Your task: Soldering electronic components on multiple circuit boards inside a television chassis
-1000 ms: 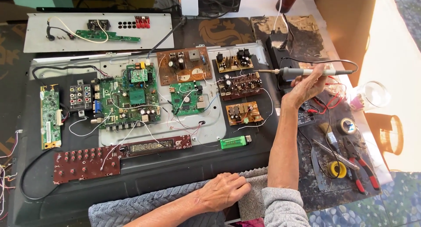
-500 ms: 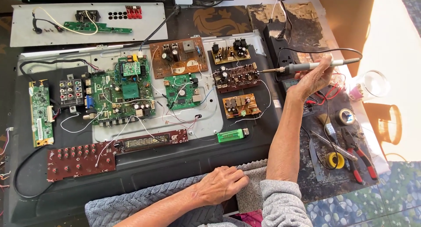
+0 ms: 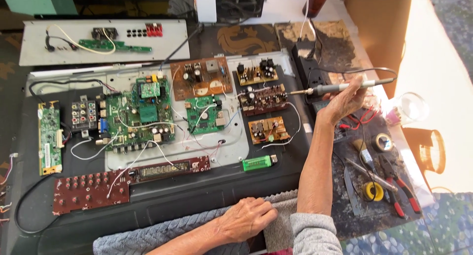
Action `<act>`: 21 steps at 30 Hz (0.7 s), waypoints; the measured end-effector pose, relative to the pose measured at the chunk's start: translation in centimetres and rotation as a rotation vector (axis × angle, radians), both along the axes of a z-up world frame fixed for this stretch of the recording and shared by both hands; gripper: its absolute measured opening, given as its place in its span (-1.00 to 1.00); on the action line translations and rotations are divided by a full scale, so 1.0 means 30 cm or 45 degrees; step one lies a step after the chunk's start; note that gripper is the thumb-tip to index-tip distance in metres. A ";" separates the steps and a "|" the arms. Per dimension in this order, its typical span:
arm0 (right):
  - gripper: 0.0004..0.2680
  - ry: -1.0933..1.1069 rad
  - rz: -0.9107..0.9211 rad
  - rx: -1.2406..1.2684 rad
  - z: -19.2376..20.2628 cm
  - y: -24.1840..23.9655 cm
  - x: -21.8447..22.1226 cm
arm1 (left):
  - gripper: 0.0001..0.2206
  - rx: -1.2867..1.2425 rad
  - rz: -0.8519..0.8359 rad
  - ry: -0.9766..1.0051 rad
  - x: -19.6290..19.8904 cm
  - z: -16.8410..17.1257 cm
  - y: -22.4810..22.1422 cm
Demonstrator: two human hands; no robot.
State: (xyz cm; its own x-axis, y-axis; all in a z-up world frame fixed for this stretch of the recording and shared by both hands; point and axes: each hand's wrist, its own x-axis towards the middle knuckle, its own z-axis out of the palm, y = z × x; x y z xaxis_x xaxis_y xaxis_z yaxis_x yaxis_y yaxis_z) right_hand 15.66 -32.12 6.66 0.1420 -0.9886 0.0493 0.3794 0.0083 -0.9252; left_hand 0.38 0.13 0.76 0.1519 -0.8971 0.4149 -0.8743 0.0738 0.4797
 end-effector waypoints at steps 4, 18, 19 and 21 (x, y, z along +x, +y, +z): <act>-0.72 -0.008 -0.020 0.020 0.008 0.007 0.002 | -0.96 0.033 -0.019 0.063 -0.005 -0.009 0.002; -0.77 -0.123 -0.069 0.071 -0.017 -0.028 0.026 | -0.93 0.039 -0.013 -0.011 -0.001 -0.029 -0.007; -0.77 -0.119 -0.063 0.075 -0.030 -0.039 0.022 | -0.93 0.043 -0.007 -0.007 -0.003 -0.029 -0.002; -0.78 -0.241 -0.169 -0.002 -0.046 -0.065 0.026 | -0.92 0.001 0.013 -0.051 -0.005 -0.029 -0.003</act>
